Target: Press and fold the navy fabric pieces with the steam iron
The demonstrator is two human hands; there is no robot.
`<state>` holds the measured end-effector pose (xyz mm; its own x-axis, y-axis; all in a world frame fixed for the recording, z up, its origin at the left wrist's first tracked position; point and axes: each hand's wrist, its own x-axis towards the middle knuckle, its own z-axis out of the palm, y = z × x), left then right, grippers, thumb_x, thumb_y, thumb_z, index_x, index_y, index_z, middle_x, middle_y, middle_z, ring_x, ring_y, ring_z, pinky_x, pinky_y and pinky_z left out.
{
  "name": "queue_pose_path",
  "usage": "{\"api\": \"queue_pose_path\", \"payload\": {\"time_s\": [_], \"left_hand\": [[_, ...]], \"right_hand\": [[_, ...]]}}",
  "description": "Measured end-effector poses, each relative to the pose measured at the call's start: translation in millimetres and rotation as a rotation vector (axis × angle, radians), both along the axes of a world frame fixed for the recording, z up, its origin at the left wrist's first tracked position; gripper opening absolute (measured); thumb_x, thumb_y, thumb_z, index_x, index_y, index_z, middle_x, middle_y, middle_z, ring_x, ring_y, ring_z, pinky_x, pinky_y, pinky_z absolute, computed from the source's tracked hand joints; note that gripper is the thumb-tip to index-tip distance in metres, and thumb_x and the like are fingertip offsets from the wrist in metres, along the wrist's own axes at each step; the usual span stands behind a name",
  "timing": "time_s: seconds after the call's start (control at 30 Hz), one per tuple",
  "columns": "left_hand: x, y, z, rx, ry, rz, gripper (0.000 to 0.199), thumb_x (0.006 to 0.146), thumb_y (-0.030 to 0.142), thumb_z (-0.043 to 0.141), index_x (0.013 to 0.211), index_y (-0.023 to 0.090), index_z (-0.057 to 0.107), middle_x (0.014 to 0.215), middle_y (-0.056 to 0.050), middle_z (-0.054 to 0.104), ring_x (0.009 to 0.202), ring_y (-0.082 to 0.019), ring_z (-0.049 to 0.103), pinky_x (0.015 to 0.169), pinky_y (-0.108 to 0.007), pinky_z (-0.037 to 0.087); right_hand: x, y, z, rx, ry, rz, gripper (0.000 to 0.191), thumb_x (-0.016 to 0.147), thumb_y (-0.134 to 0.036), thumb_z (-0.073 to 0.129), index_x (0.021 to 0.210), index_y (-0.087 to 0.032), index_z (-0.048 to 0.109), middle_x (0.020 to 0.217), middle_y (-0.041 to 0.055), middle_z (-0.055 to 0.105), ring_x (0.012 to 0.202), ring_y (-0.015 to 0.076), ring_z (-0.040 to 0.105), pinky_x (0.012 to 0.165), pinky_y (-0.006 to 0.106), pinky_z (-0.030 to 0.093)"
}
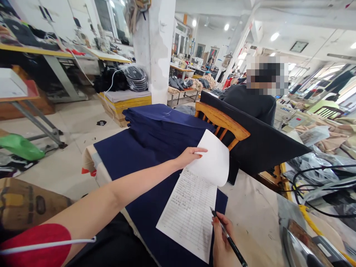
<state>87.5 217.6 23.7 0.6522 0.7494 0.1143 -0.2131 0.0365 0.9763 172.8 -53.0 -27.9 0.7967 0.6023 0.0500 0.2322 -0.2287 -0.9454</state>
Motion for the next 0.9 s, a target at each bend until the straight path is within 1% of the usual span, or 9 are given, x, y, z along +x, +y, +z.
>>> {"api": "queue_pose_path", "payload": {"time_s": [0.1, 0.17, 0.3, 0.37, 0.43, 0.53, 0.63, 0.77, 0.9], "left_hand": [[0, -3, -0.1, -0.001, 0.002, 0.012, 0.038, 0.072, 0.008, 0.057, 0.108, 0.016, 0.068, 0.096, -0.004, 0.07, 0.08, -0.016, 0.064, 0.075, -0.025, 0.049], [-2, -4, -1.0, -0.006, -0.001, 0.016, 0.038, 0.074, 0.008, 0.055, 0.109, 0.016, 0.067, 0.104, -0.005, 0.068, 0.081, -0.016, 0.064, 0.077, -0.027, 0.049], [-7, -5, -5.7, 0.035, -0.06, 0.0, 0.038, 0.075, 0.008, 0.056, 0.111, 0.018, 0.066, 0.125, -0.007, 0.059, 0.108, -0.019, 0.059, 0.094, -0.031, 0.043], [-9, -4, -8.7, 0.061, -0.103, -0.017, 0.038, 0.076, 0.009, 0.057, 0.112, 0.018, 0.066, 0.128, -0.008, 0.056, 0.119, -0.021, 0.052, 0.101, -0.032, 0.038], [-10, -4, -12.1, 0.067, -0.131, -0.018, 0.037, 0.076, 0.009, 0.057, 0.111, 0.017, 0.066, 0.128, -0.009, 0.056, 0.122, -0.021, 0.049, 0.103, -0.033, 0.037], [-10, -5, -17.9, 0.094, -0.144, 0.045, 0.035, 0.077, 0.01, 0.059, 0.11, 0.017, 0.067, 0.125, -0.008, 0.058, 0.121, -0.021, 0.05, 0.106, -0.033, 0.035], [-10, -6, -23.9, 0.141, -0.14, 0.107, 0.035, 0.077, 0.012, 0.061, 0.111, 0.018, 0.066, 0.124, -0.007, 0.059, 0.12, -0.02, 0.051, 0.107, -0.033, 0.034], [-9, -5, -30.0, 0.175, -0.18, 0.083, 0.036, 0.079, 0.014, 0.061, 0.114, 0.02, 0.064, 0.127, -0.005, 0.058, 0.12, -0.019, 0.051, 0.106, -0.03, 0.036], [-11, -7, -33.5, 0.155, -0.176, 0.036, 0.028, 0.083, 0.015, 0.057, 0.108, 0.018, 0.068, 0.118, -0.005, 0.063, 0.116, -0.018, 0.054, 0.105, -0.029, 0.037]], "right_hand": [[3, 29, -0.1, 0.013, -0.035, 0.062, 0.041, 0.073, -0.049, 0.064, 0.096, -0.017, 0.063, 0.092, 0.0074, 0.066, 0.086, 0.0233, 0.063, 0.076, 0.035, 0.05], [6, 49, -4.4, 0.042, -0.051, 0.115, 0.037, 0.074, -0.047, 0.063, 0.095, -0.016, 0.063, 0.094, 0.0081, 0.066, 0.089, 0.0236, 0.062, 0.077, 0.035, 0.05], [16, 84, -19.1, 0.087, -0.108, 0.135, 0.035, 0.074, -0.045, 0.062, 0.092, -0.015, 0.063, 0.09, 0.0079, 0.065, 0.085, 0.0229, 0.061, 0.076, 0.037, 0.05], [21, 97, -26.2, 0.085, -0.146, 0.118, 0.033, 0.073, -0.044, 0.063, 0.089, -0.016, 0.064, 0.086, 0.0068, 0.065, 0.083, 0.0228, 0.06, 0.076, 0.038, 0.049], [24, 106, -31.5, 0.085, -0.18, 0.104, 0.03, 0.073, -0.043, 0.064, 0.085, -0.016, 0.065, 0.081, 0.0059, 0.065, 0.079, 0.0225, 0.06, 0.074, 0.039, 0.049], [23, 115, -34.9, 0.103, -0.217, 0.085, 0.028, 0.074, -0.043, 0.062, 0.083, -0.016, 0.065, 0.078, 0.0057, 0.065, 0.074, 0.0215, 0.06, 0.072, 0.039, 0.05], [19, 118, -33.3, 0.123, -0.241, 0.095, 0.028, 0.074, -0.042, 0.061, 0.083, -0.016, 0.065, 0.08, 0.0067, 0.066, 0.077, 0.0216, 0.061, 0.075, 0.038, 0.05], [16, 119, -30.7, 0.103, -0.274, 0.114, 0.026, 0.075, -0.04, 0.06, 0.082, -0.016, 0.065, 0.081, 0.0076, 0.067, 0.08, 0.0215, 0.061, 0.079, 0.038, 0.049], [19, 118, -33.0, 0.048, -0.325, 0.09, 0.027, 0.074, -0.04, 0.061, 0.082, -0.016, 0.067, 0.078, 0.0075, 0.067, 0.073, 0.0209, 0.061, 0.075, 0.037, 0.05]]}}
